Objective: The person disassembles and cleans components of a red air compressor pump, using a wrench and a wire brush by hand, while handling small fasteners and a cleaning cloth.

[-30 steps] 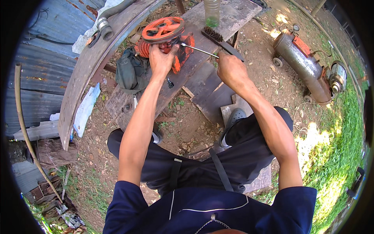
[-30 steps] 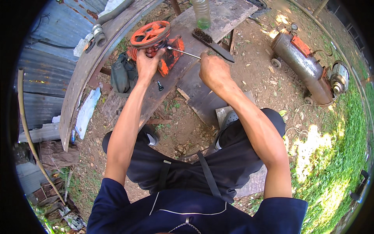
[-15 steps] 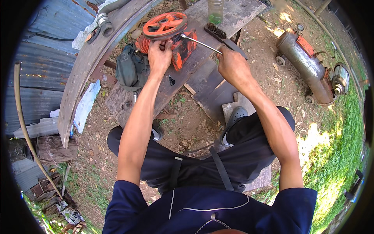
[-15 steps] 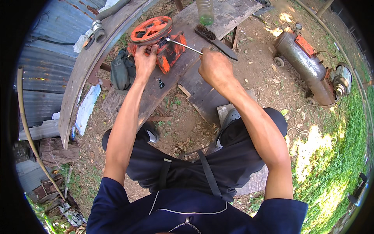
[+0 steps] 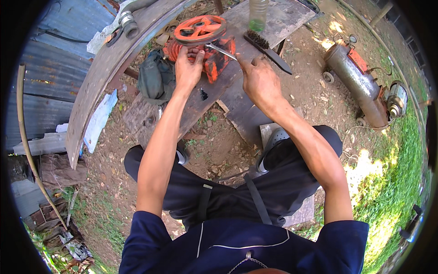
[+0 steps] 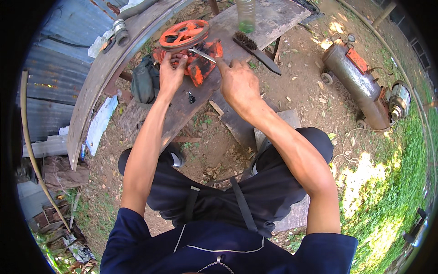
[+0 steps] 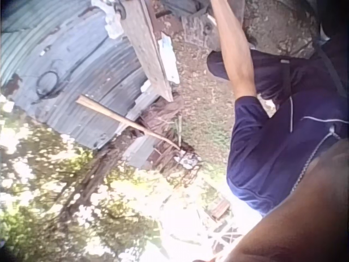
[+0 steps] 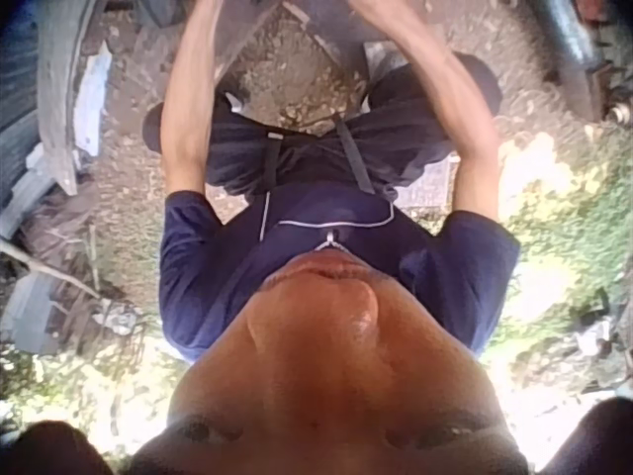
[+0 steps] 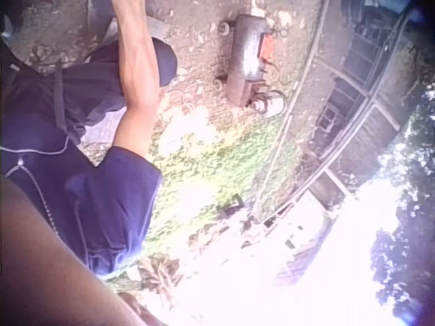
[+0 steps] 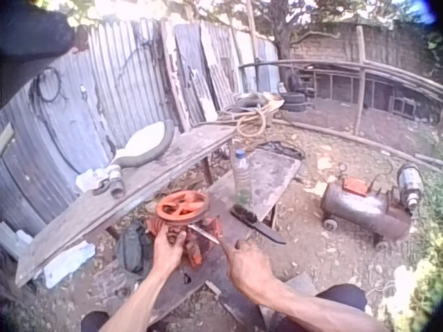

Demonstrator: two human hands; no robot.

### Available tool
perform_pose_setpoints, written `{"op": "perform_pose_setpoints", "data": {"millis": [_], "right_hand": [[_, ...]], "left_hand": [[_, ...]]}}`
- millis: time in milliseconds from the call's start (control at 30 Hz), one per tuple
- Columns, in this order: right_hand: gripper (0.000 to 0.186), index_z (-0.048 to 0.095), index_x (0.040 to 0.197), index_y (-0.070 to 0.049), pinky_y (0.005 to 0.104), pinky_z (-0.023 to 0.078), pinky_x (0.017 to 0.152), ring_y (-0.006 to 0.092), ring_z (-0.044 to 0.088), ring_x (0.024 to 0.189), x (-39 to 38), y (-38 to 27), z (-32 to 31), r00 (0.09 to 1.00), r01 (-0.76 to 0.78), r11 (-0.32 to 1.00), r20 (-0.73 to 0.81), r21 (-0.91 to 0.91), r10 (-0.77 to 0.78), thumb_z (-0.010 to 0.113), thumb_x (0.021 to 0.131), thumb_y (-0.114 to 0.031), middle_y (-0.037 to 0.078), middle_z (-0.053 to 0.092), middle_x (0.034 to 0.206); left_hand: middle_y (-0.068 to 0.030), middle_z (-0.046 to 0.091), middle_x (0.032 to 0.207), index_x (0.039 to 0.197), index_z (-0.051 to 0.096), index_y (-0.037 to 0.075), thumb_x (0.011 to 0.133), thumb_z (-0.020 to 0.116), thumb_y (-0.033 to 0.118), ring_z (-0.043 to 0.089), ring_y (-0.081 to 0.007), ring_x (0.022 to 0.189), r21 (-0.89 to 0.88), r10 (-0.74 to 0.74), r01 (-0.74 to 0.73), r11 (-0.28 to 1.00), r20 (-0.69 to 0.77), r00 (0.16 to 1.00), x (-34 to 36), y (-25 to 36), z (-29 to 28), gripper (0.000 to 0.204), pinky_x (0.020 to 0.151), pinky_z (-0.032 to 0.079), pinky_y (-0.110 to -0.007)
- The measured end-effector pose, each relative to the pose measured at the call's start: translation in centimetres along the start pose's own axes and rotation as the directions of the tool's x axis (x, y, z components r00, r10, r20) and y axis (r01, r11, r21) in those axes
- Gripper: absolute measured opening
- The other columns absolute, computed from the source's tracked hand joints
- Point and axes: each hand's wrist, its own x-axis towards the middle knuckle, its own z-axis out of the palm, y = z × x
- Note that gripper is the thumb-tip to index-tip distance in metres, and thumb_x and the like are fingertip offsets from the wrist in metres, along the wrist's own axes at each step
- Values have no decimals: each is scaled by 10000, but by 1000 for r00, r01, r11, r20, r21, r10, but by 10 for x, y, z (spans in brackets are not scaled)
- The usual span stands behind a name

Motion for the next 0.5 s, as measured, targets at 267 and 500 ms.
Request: {"op": "perform_pose_setpoints", "data": {"millis": [267, 500], "right_hand": [[461, 543, 1286, -15, 414, 559, 684, 331, 657, 862, -1, -41, -14, 988, 76, 985, 148, -156, -53, 528, 827, -61, 197, 640, 920], [473, 494, 1260, 113, 411, 564, 586, 333, 694, 692, 10, -60, -13, 964, 107, 985, 258, -137, -68, 517, 817, -48, 203, 677, 779]], "left_hand": [[-156, 591, 1170, 1199, 600, 39, 861, 605, 68, 575, -328, 1070, 231, 308, -311, 922, 49, 950, -5, -1, -23, 339, 927, 454, -407], [-157, 586, 1135, 1236, 599, 85, 810, 582, 38, 545, -360, 1077, 332, 420, -454, 827, 171, 891, 1, -4, -19, 429, 949, 430, -450]]}}
